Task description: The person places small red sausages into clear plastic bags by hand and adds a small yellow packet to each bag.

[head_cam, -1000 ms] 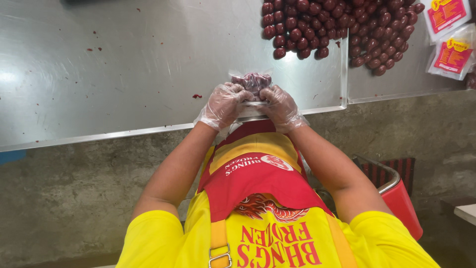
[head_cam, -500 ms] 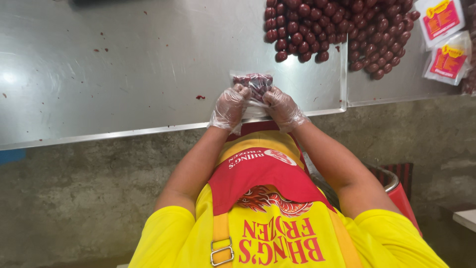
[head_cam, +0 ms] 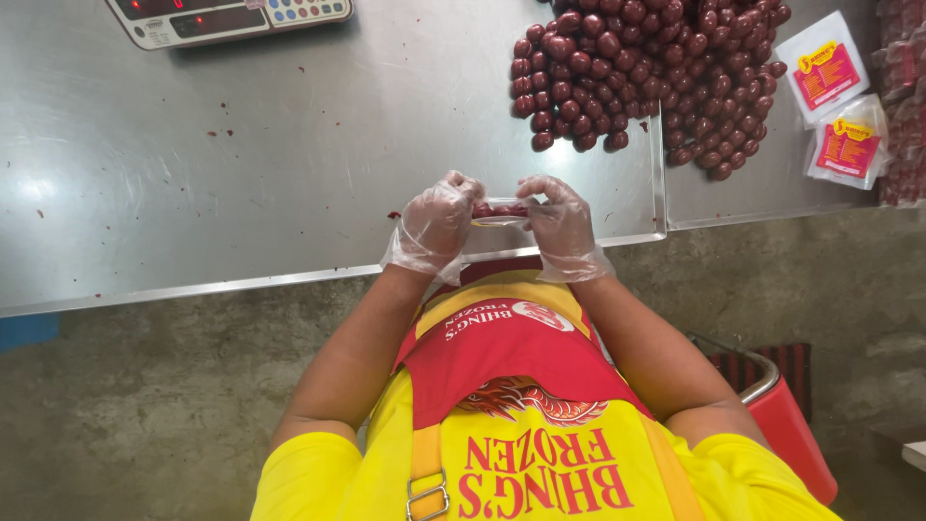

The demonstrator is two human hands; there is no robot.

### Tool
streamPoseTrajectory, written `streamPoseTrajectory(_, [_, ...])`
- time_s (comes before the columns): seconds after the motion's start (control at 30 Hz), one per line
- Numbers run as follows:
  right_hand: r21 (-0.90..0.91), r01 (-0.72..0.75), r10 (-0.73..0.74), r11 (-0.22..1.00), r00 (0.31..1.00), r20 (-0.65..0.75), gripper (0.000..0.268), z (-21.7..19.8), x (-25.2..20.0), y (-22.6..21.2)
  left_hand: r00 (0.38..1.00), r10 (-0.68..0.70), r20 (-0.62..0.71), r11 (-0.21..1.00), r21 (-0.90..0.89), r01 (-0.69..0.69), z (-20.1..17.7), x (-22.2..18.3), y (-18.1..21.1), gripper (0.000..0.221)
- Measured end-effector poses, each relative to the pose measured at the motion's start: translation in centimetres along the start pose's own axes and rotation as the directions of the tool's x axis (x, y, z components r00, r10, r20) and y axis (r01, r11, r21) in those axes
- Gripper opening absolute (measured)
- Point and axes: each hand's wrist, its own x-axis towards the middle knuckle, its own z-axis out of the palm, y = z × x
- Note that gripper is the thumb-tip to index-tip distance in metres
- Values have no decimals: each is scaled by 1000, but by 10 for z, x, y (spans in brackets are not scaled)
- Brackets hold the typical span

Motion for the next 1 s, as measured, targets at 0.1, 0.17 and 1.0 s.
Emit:
streamPoseTrajectory(0.1, [10, -163, 162, 987, 983, 90, 23, -3, 6, -12, 999, -4, 38, 999, 45, 3, -5, 8, 4, 15])
streamPoseTrajectory(0.17, [-86, -199, 207, 976, 975, 86, 13, -2, 10, -15, 1000, 12, 3, 999, -36, -12, -5, 3, -1, 15])
streamPoseTrajectory(1.0, [169, 11, -65, 985, 946, 317, 113, -35, 34, 74, 927, -121, 356, 450, -813, 371, 113, 15, -91, 41])
